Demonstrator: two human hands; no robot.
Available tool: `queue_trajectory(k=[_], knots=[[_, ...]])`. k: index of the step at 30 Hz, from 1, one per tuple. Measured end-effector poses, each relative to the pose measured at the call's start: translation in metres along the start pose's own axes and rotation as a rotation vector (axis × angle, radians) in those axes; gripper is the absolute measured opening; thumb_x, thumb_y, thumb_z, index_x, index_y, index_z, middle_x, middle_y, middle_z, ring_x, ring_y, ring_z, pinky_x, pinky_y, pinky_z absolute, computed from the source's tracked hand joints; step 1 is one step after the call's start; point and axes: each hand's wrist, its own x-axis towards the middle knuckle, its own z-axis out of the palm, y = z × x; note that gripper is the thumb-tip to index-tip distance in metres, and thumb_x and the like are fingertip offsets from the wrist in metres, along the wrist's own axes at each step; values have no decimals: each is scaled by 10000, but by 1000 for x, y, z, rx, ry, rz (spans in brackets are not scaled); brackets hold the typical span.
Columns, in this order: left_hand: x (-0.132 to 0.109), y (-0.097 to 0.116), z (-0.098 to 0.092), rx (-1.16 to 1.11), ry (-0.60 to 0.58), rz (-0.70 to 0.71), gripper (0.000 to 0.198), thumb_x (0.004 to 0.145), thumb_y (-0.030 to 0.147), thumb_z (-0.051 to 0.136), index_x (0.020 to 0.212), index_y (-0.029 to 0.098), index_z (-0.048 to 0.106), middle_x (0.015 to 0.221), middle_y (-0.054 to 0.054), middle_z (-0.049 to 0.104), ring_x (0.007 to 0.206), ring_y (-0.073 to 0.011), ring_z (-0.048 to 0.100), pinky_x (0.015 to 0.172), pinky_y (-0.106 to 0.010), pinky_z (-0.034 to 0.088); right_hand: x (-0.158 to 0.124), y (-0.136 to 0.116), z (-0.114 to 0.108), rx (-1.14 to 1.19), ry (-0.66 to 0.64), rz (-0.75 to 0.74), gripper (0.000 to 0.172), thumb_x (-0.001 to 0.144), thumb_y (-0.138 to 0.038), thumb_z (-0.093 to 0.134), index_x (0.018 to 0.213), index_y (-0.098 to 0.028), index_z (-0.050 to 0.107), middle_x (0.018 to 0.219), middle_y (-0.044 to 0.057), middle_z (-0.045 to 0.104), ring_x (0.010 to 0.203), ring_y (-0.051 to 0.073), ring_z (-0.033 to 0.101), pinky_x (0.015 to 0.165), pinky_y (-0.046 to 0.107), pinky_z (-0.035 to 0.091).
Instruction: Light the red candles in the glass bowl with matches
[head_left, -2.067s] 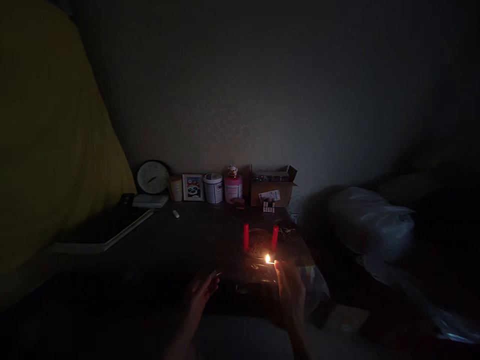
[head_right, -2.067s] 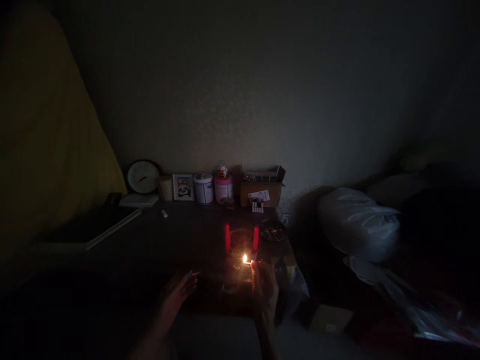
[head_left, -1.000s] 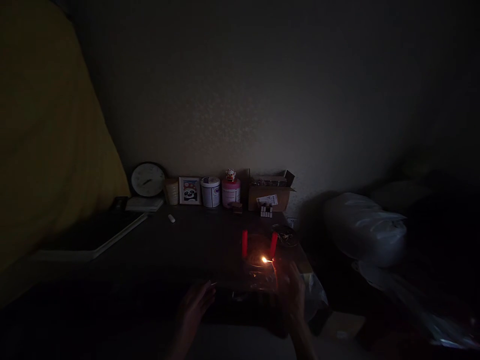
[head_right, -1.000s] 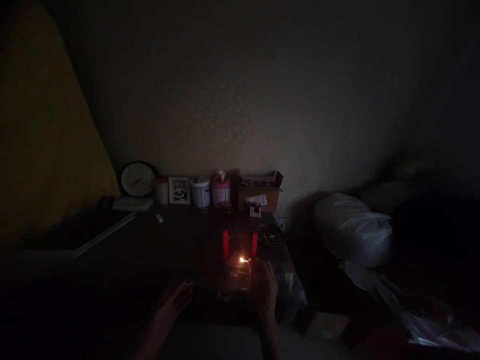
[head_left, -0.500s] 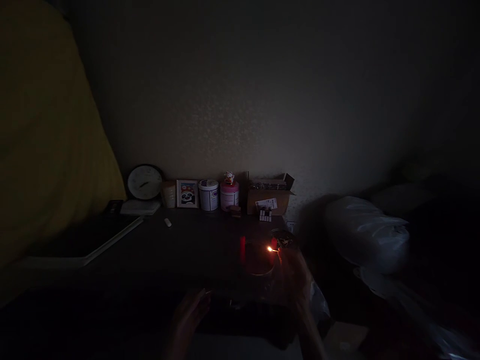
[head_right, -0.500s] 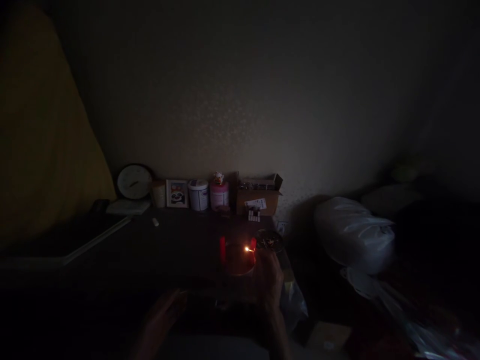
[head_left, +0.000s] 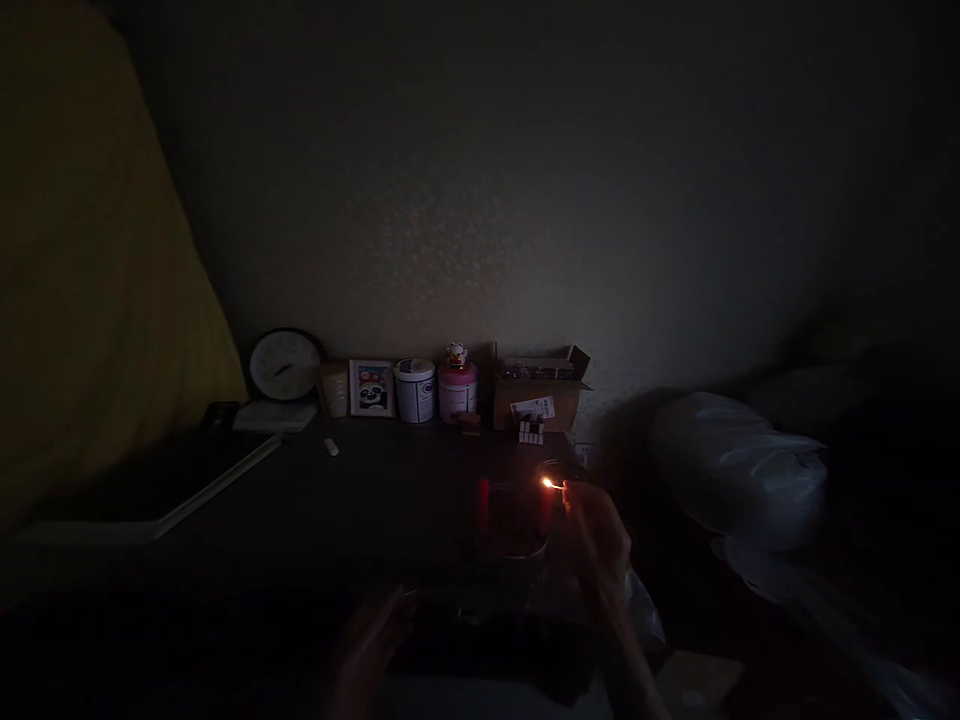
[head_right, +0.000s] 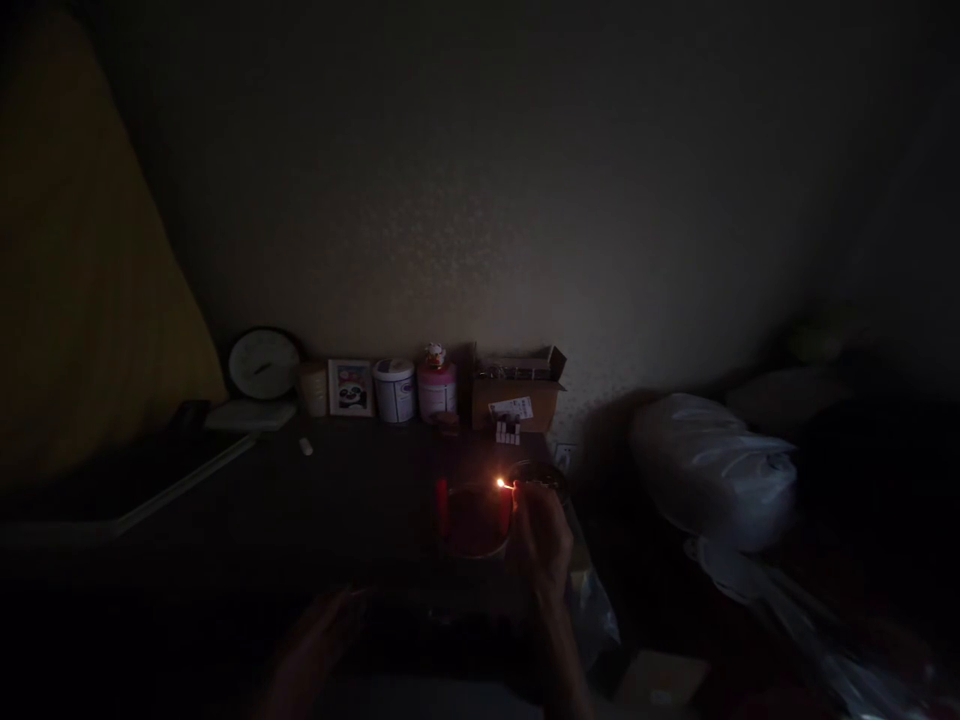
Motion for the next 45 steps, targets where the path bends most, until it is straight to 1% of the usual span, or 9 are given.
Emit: queue_trajectory(k=[5, 9, 14, 18, 23, 27, 39, 42, 45], knots=[[-4, 4, 3, 63, -33, 22, 169, 661, 384, 617, 756, 264, 687, 934, -131, 733, 1364, -277, 214, 1132, -511, 144, 2, -3, 0, 99, 25, 112, 295, 727, -457, 613, 836, -189, 671, 807, 41, 688, 746, 177, 613, 637, 257, 461], [-9, 12, 7, 54, -48, 5, 121, 691, 339, 598, 733, 278, 694, 925, -118, 738, 1349, -276, 258, 1130, -507, 158, 2, 5, -2, 178, 85, 201, 299, 704, -445, 647, 835, -177, 656, 800, 39, 685, 768, 177, 616, 672, 265, 475], [-19, 23, 14, -57, -23, -66, 278, 804, 245, 422, 761, 278, 694, 917, -97, 744, 1332, -218, 300, 1114, -516, 202, 4, 14, -7, 181, 96, 313, 327, 650, -445, 700, 837, -180, 661, 784, 21, 680, 768, 177, 617, 684, 269, 472], [-24, 26, 15, -80, -29, -94, 316, 796, 148, 395, 789, 225, 702, 952, -108, 738, 1328, -178, 304, 1112, -448, 245, 4, 11, -7, 223, 131, 359, 335, 622, -450, 716, 798, -170, 663, 737, 24, 690, 730, 180, 620, 644, 263, 468], [-26, 35, 22, -160, 8, -159, 156, 716, 166, 589, 793, 233, 707, 914, -91, 747, 1255, -283, 432, 1049, -480, 355, 0, 6, -4, 261, 99, 359, 292, 678, -439, 683, 810, -181, 653, 672, -1, 683, 646, 147, 607, 623, 250, 447], [-27, 42, 29, -151, 29, -168, 131, 689, 214, 645, 802, 223, 711, 894, -95, 749, 1206, -326, 486, 1014, -504, 387, 1, 5, -3, 265, 89, 370, 278, 676, -430, 680, 801, -184, 650, 678, -9, 674, 665, 145, 599, 638, 250, 439], [-14, 22, 11, -185, 16, -184, 214, 633, 299, 667, 832, 233, 703, 933, -122, 738, 1244, -345, 439, 1018, -541, 353, 1, 15, -7, 178, 31, 403, 340, 690, -495, 648, 857, -200, 659, 804, 18, 679, 810, 193, 608, 689, 266, 462], [-13, 21, 14, -180, 38, -180, 215, 643, 301, 672, 845, 232, 699, 905, -124, 739, 1207, -349, 482, 994, -547, 370, 1, 16, -5, 192, 59, 371, 341, 675, -485, 664, 842, -189, 662, 844, 26, 682, 807, 188, 602, 692, 264, 455], [-12, 19, 17, -171, 73, -169, 186, 658, 294, 673, 831, 230, 694, 872, -115, 740, 1074, -333, 591, 962, -528, 400, 2, 13, -4, 198, 84, 378, 350, 657, -482, 676, 840, -184, 665, 826, 28, 679, 772, 178, 595, 666, 261, 450]])
